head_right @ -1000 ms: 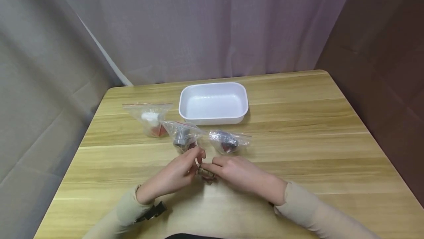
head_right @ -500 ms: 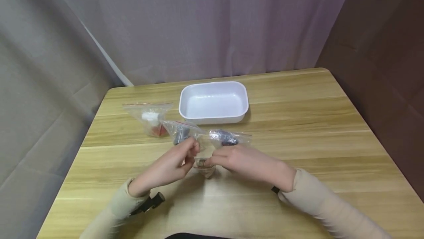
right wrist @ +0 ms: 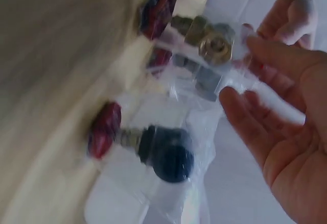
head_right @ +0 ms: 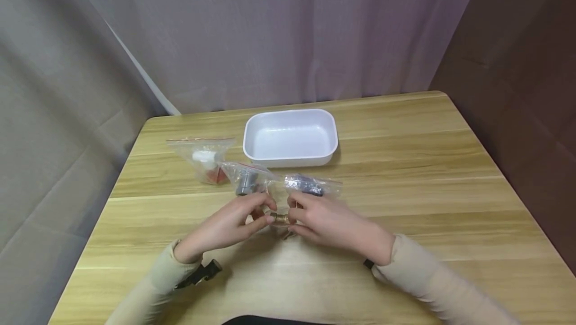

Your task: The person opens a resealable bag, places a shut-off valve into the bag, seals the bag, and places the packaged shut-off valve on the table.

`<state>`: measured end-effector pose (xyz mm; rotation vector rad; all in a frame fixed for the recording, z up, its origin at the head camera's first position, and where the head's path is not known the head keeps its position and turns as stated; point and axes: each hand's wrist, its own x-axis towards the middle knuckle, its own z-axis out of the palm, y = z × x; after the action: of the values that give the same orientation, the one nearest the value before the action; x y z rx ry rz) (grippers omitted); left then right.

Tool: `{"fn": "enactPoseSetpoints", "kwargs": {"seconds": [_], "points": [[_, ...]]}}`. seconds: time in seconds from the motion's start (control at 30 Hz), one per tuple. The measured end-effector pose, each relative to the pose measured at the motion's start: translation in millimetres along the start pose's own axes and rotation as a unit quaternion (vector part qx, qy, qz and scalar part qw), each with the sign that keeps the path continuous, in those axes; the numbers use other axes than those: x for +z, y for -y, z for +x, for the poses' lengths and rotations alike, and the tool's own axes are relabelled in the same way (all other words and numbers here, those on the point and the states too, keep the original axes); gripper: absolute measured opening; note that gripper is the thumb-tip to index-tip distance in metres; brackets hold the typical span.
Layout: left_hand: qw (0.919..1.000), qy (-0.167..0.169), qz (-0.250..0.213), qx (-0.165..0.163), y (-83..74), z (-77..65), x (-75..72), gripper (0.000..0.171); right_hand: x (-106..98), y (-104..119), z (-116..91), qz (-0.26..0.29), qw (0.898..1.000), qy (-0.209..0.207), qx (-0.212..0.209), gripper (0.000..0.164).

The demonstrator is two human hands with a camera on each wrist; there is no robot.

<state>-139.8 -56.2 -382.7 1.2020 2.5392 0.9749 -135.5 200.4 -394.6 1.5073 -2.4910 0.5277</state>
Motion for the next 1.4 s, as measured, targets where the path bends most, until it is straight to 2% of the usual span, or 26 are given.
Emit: {"fn": "enactPoseSetpoints", "kwargs": {"seconds": [0.07, 0.13, 0.3, 0.4, 0.57, 0.8, 0.87, 0.97, 1.07, 1.17, 1.27, 1.4], "points": [[0.9999, 0.006, 0.012, 0.0, 1.4, -1.4, -0.5, 0.019, 3, 2, -1, 0.024, 0.999, -0.016, 0.029, 0.011], [0.9992, 0.004, 0.038, 0.015, 3.4, -2.3, 0.3, 0.017, 5, 3, -3, 0.046, 0.997, -0.027, 0.054, 0.01], [0.9925, -0.033, 0.103, 0.058, 6.5, -3.6, 3.5, 0.006, 8, 6, -5, 0.072, 0.992, -0.058, 0.082, 0.011], [0.9874, -0.056, 0.13, 0.071, 8.1, -5.1, 5.5, 0.004, 9, 6, -6, 0.069, 0.992, -0.074, 0.081, 0.014], [0.9779, -0.084, 0.17, 0.088, 8.9, -8.3, 7.3, 0.009, 13, 4, -8, 0.057, 0.992, -0.089, 0.068, 0.019], [0.9684, -0.085, 0.22, 0.081, 2.5, -12.2, 4.7, 0.009, 17, 3, -8, 0.027, 0.993, -0.108, 0.033, 0.027], [0.9695, -0.081, 0.219, 0.074, 1.3, -12.0, 4.2, 0.008, 17, 3, -8, 0.025, 0.993, -0.109, 0.025, 0.029], [0.9758, -0.072, 0.198, 0.058, 1.5, -10.9, 4.2, 0.007, 16, 3, -8, 0.03, 0.994, -0.103, 0.036, 0.029], [0.9834, -0.064, 0.165, 0.043, 2.6, -9.5, 4.7, 0.008, 14, 4, -9, 0.032, 0.992, -0.093, 0.073, 0.025], [0.9857, -0.056, 0.155, 0.036, 2.6, -8.6, 5.4, 0.012, 13, 4, -9, 0.03, 0.991, -0.076, 0.11, 0.014], [0.9817, -0.058, 0.178, 0.036, 1.2, -6.4, 7.7, 0.012, 13, 4, -10, 0.032, 0.99, -0.061, 0.12, 0.006], [0.9708, -0.073, 0.218, 0.069, -2.2, 2.1, 14.7, 0.011, 15, 5, -10, 0.029, 0.992, -0.068, 0.099, 0.006]]}}
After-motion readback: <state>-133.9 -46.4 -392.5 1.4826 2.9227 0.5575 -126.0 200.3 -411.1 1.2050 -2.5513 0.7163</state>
